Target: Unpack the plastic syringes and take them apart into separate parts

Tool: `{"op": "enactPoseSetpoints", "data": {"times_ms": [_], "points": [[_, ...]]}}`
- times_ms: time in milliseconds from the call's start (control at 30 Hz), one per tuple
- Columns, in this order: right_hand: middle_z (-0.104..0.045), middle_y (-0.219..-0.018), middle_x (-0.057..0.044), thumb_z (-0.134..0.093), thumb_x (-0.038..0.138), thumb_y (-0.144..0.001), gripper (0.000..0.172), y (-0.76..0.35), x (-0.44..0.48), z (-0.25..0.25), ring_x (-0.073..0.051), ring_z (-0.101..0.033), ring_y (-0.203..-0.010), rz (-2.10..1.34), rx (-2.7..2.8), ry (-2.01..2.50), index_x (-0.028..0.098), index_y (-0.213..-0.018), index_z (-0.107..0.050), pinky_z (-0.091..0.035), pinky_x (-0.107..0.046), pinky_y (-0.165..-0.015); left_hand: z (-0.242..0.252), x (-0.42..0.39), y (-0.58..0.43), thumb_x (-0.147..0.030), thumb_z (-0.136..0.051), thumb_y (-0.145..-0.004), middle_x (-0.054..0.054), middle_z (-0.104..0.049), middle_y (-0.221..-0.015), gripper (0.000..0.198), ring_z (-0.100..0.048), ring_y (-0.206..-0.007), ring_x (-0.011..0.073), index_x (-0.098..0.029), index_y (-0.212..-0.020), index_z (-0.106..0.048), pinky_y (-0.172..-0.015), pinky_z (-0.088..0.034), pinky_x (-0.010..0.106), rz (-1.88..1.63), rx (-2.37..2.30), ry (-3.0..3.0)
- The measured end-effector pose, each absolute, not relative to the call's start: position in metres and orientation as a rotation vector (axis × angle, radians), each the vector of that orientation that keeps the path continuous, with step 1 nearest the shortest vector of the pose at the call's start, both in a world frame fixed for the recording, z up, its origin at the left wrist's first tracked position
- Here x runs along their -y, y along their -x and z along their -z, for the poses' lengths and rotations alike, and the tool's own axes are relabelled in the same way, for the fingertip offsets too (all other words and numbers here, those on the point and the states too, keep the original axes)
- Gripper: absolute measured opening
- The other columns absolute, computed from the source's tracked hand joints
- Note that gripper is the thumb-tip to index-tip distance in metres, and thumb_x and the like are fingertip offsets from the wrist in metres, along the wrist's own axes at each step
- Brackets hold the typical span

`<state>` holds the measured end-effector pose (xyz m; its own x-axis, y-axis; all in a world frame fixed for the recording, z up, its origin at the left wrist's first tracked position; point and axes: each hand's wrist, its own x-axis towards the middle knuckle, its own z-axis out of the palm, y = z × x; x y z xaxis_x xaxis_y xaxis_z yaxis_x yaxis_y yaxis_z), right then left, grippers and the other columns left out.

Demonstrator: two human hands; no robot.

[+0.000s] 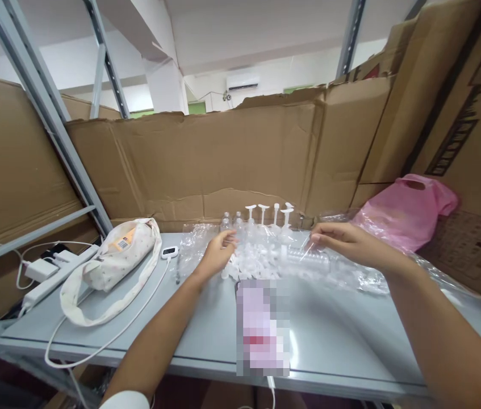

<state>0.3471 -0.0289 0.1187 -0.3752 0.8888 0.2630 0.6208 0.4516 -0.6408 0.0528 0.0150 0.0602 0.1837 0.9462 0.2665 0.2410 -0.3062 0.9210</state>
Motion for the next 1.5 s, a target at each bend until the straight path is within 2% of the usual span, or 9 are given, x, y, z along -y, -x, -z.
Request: {"op": "enactPoseSetpoints", "data": {"times_ms": [167, 400, 600, 700, 900, 1067, 1233, 1367, 1500], "points": [[-0.069, -0.085, -0.007, -0.047, 0.058, -0.085, 0.042, -0.342, 0.028, -0.120, -0.023, -0.064, -0.084, -0.550, 2.191, 1.259, 0.019, -0.081, -0.064, -0.046, -0.033, -0.076, -0.067, -0.021, -0.032, -0.017, -0.063, -0.072, 0.007, -0.064, -0.086, 0.012, -0.062, -0.086, 0.0150, -0.013, -0.082, -0.060, -0.089, -0.045, 0.034, -0.892, -0.752, -1.399], [-0.069, -0.083, -0.006, -0.048, 0.056, -0.086, 0.041, -0.339, 0.026, -0.120, -0.023, -0.063, -0.082, -0.508, 2.226, 1.251, 0.019, -0.080, -0.064, -0.046, -0.032, -0.074, -0.066, -0.018, -0.027, -0.026, -0.075, -0.070, 0.006, -0.064, -0.094, 0.041, -0.060, -0.075, 0.0104, -0.017, -0.106, -0.056, -0.079, -0.044, 0.030, -0.861, -0.799, -1.302], [-0.068, -0.081, -0.005, -0.048, 0.057, -0.085, 0.041, -0.339, 0.025, -0.122, -0.022, -0.063, -0.080, -0.499, 2.225, 1.242, 0.020, -0.079, -0.064, -0.046, -0.032, -0.073, -0.070, -0.019, -0.020, -0.033, -0.072, -0.074, 0.007, -0.067, -0.081, 0.023, -0.060, -0.079, 0.0128, -0.012, -0.082, -0.067, -0.076, -0.042, 0.025, -0.744, -0.595, -1.487], [-0.068, -0.079, -0.005, -0.048, 0.057, -0.085, 0.041, -0.341, 0.025, -0.122, -0.021, -0.063, -0.078, -0.503, 2.213, 1.220, 0.020, -0.078, -0.064, -0.046, -0.032, -0.073, -0.073, -0.019, -0.013, -0.036, -0.066, -0.080, 0.010, -0.069, -0.089, 0.028, -0.063, -0.083, 0.0149, -0.013, -0.095, -0.070, -0.077, -0.044, 0.026, -0.734, -0.518, -1.493], [-0.068, -0.079, -0.004, -0.049, 0.052, -0.087, 0.037, -0.338, 0.031, -0.125, -0.019, -0.063, -0.078, -0.480, 2.271, 1.138, 0.020, -0.078, -0.065, -0.045, -0.030, -0.072, -0.076, -0.015, -0.014, -0.034, -0.065, -0.079, 0.012, -0.061, -0.123, 0.052, -0.060, -0.059, 0.0072, -0.026, -0.129, -0.054, -0.050, -0.039, 0.021, -0.574, -0.655, -1.644], [-0.069, -0.078, -0.003, -0.051, 0.051, -0.087, 0.035, -0.329, 0.035, -0.128, -0.018, -0.063, -0.074, -0.419, 2.334, 1.089, 0.021, -0.077, -0.066, -0.045, -0.028, -0.068, -0.078, -0.004, -0.027, -0.027, -0.078, -0.065, 0.009, -0.061, -0.123, 0.059, -0.062, -0.084, 0.0151, -0.024, -0.121, -0.062, -0.069, -0.047, 0.026, -0.499, -0.742, -1.930], [-0.071, -0.080, -0.003, -0.052, 0.051, -0.086, 0.034, -0.322, 0.031, -0.122, -0.019, -0.064, -0.075, -0.297, 2.273, 1.084, 0.022, -0.078, -0.067, -0.046, -0.027, -0.067, -0.072, -0.001, -0.036, -0.031, -0.070, -0.076, 0.011, -0.055, -0.131, 0.057, -0.053, -0.115, 0.0231, -0.026, -0.130, -0.054, -0.087, -0.046, 0.034, -0.464, -0.591, -1.959], [-0.071, -0.082, -0.003, -0.052, 0.052, -0.085, 0.034, -0.316, 0.028, -0.114, -0.020, -0.065, -0.077, -0.252, 2.235, 1.098, 0.023, -0.079, -0.067, -0.047, -0.029, -0.069, -0.065, 0.003, -0.043, -0.032, -0.070, -0.075, 0.009, -0.056, -0.129, 0.062, -0.054, -0.113, 0.0217, -0.028, -0.133, -0.049, -0.094, -0.044, 0.037, -0.466, -0.648, -2.068], [-0.068, -0.105, -0.008, -0.055, 0.054, -0.083, 0.036, -0.321, 0.024, -0.103, -0.024, -0.064, -0.096, -0.300, 2.027, 1.144, 0.024, -0.101, -0.063, -0.049, -0.036, -0.083, -0.067, 0.008, -0.044, -0.036, -0.066, -0.079, 0.010, -0.062, -0.120, 0.042, -0.058, -0.103, 0.0204, -0.021, -0.117, -0.062, -0.088, -0.045, 0.034, -0.685, -0.774, -2.032]]}}
